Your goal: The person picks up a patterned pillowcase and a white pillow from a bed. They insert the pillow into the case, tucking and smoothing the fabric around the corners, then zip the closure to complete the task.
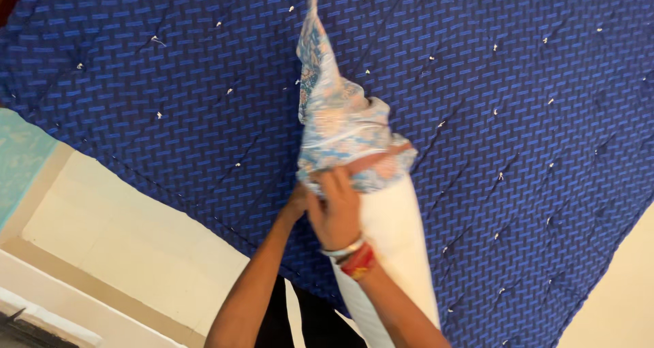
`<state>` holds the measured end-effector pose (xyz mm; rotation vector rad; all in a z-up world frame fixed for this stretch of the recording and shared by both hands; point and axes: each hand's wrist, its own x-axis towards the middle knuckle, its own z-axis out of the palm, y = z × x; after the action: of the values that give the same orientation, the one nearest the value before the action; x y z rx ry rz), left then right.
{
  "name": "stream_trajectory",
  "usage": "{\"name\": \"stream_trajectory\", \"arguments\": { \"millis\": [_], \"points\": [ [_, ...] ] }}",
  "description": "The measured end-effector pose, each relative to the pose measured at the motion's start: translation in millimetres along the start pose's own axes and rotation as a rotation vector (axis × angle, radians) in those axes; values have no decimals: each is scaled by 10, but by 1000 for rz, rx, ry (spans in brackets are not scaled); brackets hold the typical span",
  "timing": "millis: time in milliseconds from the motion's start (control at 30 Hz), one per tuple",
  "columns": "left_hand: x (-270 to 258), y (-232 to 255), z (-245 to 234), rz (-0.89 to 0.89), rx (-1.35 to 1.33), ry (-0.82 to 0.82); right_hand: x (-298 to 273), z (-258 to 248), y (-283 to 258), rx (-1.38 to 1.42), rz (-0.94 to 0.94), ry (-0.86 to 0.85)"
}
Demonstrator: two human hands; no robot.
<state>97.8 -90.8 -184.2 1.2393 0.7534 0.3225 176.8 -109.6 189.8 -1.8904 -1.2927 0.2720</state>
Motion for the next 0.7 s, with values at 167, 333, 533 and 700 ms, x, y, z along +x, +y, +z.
{"name": "stream_trajectory", "arguments": {
  "millis": [167, 333, 533, 700],
  "points": [
    [-568, 71, -605, -196, -765, 167, -103, 520, -24, 292, 181, -376],
    [-950, 783, -1074, -217, -624, 456, -137, 553, 259, 228, 17, -281],
    [-1138, 1192, -1454, -19, -238, 693, 394, 772, 1126, -123, -147, -254],
    [-1119, 1693, -1481, 73, 407, 821, 266, 822, 1208, -262, -237, -231]
  ]
}}
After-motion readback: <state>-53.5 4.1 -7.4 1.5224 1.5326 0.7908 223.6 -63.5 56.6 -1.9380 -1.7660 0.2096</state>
